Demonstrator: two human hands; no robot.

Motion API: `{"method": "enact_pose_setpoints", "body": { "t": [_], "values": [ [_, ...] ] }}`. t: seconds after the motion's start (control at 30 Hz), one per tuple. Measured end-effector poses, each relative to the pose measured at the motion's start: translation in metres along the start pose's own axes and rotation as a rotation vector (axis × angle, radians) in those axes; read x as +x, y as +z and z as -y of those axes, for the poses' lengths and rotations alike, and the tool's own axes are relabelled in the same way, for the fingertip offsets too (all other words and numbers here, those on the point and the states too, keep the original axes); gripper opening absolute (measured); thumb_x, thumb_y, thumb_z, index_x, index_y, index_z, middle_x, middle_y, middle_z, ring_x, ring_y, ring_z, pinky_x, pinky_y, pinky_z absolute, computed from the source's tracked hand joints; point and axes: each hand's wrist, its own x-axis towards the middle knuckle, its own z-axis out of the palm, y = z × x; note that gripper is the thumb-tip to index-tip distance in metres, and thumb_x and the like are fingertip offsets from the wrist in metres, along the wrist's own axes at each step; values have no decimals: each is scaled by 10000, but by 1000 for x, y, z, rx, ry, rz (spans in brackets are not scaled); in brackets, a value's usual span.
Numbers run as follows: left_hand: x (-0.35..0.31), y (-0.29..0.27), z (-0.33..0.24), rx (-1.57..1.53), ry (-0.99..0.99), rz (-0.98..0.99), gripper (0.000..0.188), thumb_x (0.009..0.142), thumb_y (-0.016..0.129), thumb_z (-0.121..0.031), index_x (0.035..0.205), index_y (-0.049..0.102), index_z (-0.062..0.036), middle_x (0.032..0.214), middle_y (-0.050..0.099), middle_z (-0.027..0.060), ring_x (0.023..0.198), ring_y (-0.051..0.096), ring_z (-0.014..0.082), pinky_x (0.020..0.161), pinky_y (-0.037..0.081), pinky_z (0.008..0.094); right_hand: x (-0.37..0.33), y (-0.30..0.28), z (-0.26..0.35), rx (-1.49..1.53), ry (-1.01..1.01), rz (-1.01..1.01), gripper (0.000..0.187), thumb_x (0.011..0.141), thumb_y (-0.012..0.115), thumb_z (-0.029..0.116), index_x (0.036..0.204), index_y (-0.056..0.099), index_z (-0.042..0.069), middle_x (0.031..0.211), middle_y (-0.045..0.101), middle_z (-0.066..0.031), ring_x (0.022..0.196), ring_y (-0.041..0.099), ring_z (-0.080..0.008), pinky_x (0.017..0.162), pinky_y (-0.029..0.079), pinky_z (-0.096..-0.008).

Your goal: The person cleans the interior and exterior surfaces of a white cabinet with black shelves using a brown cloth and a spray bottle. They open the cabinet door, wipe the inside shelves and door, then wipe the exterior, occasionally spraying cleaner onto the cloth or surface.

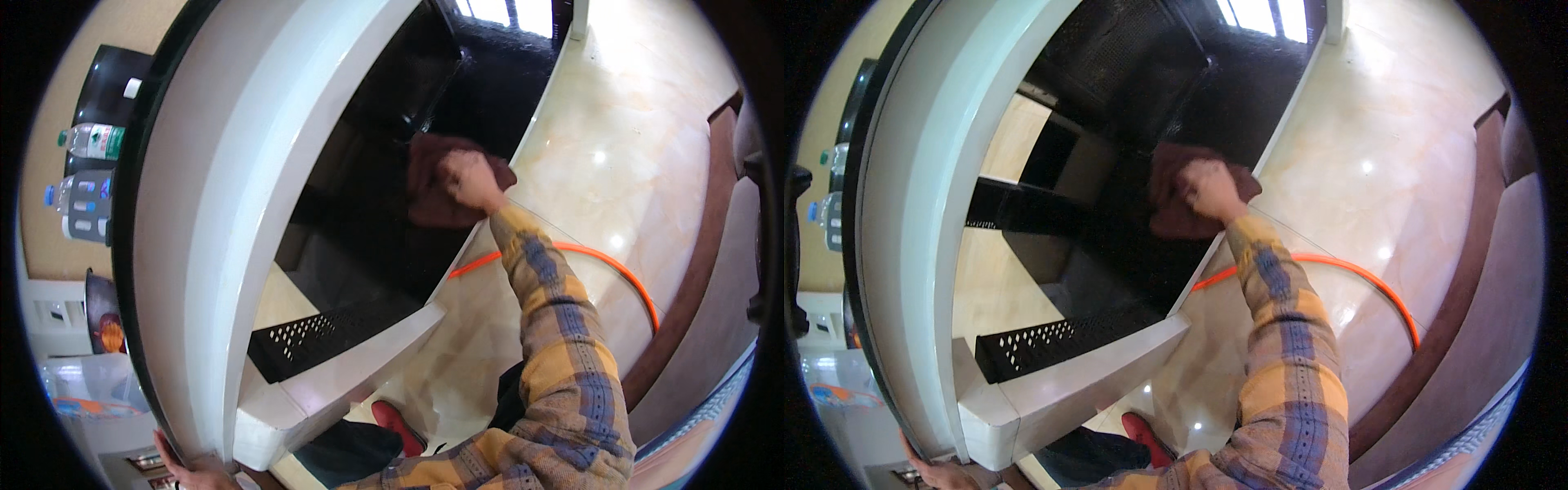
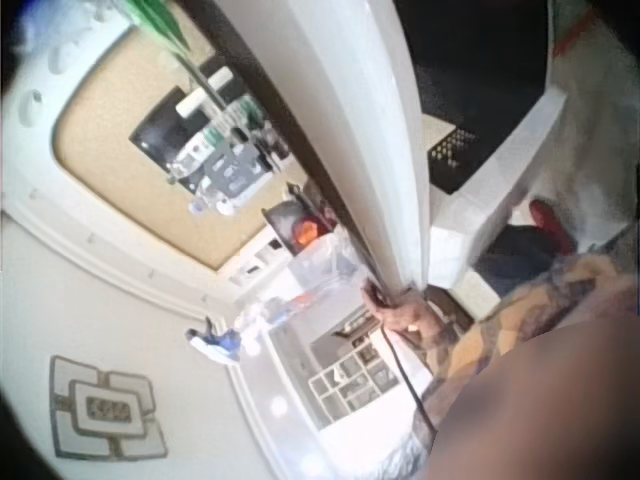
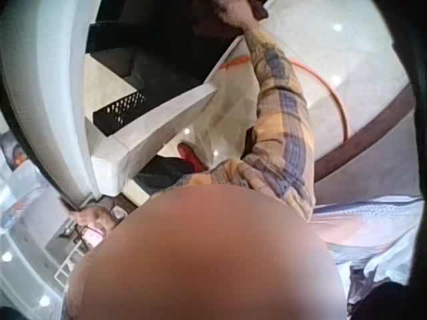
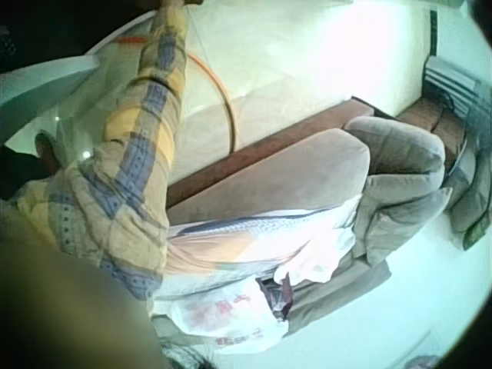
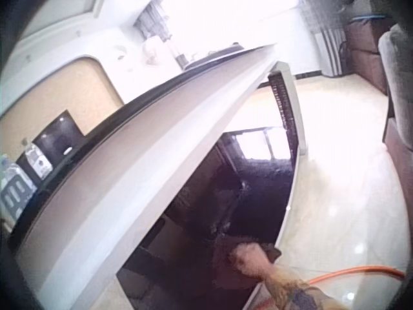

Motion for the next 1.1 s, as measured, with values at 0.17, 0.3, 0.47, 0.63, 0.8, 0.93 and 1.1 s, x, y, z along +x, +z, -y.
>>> {"method": "enact_pose_setpoints", "body": {
  "t": [0.17, 0.3, 0.47, 0.63, 0.8, 0.93, 1.1],
  "values": [
    [25, -13, -62, -522, -404, 264, 574, 1007, 197, -250, 1379, 439, 115, 1371, 514, 243, 1281, 493, 350, 1115, 371, 432, 15, 30, -3, -285, 187, -127, 535, 768, 668, 222, 1276, 564, 92, 1374, 531, -115, 1325, 437, -295, 1100, 302, -484],
    [34, -12, -88, -739, -468, 193, 503, 1020, 276, -199, 1383, 419, 119, 1313, 548, 251, 1199, 553, 335, 1050, 437, 409, -25, 45, 28, -333, 246, -54, 595, 752, 674, 228, 1318, 535, 107, 1432, 473, -130, 1361, 388, -323, 1132, 258, -513],
    [37, -12, -93, -813, -341, 97, 413, 1002, 366, -60, 1376, 417, 107, 1207, 619, 231, 1114, 597, 304, 987, 477, 373, -81, 59, 88, -220, 374, 13, 527, 692, 687, 207, 1212, 636, 137, 1173, 636, -107, 1201, 506, -299, 982, 370, -480],
    [56, -16, -73, -945, 214, 63, 245, 892, 530, 27, 1102, 647, 76, 1053, 687, 253, 947, 691, 393, 809, 573, 420, -76, 28, 126, 247, 947, -360, 438, 654, 707, 285, 1031, 703, 61, 1040, 690, -196, 1025, 639, -350, 874, 494, -435],
    [81, -15, -52, -962, 496, 218, 322, 917, 447, 5, 1191, 582, 107, 1108, 672, 248, 1000, 668, 380, 923, 521, 430, 10, -79, 140, 691, 732, -806, 361, 709, 657, 206, 1019, 714, 29, 972, 707, -93, 913, 646, -211, 787, 503, -329],
    [82, -12, -46, -1088, 452, 215, 306, 876, 517, 20, 1159, 622, 72, 1093, 675, 253, 1015, 669, 412, 864, 558, 452, 75, -149, 176, 557, 587, -725, 422, 756, 696, 224, 1130, 682, 30, 1068, 704, -146, 1006, 653, -267, 892, 497, -359],
    [54, -8, -73, -933, 12, 97, 354, 970, 385, -31, 1243, 545, 127, 1102, 674, 247, 959, 680, 331, 964, 496, 418, 97, -182, 147, 282, 376, -299, 483, 795, 709, 275, 1218, 634, 54, 1175, 662, -200, 1116, 617, -329, 975, 475, -381]
  ]
}}
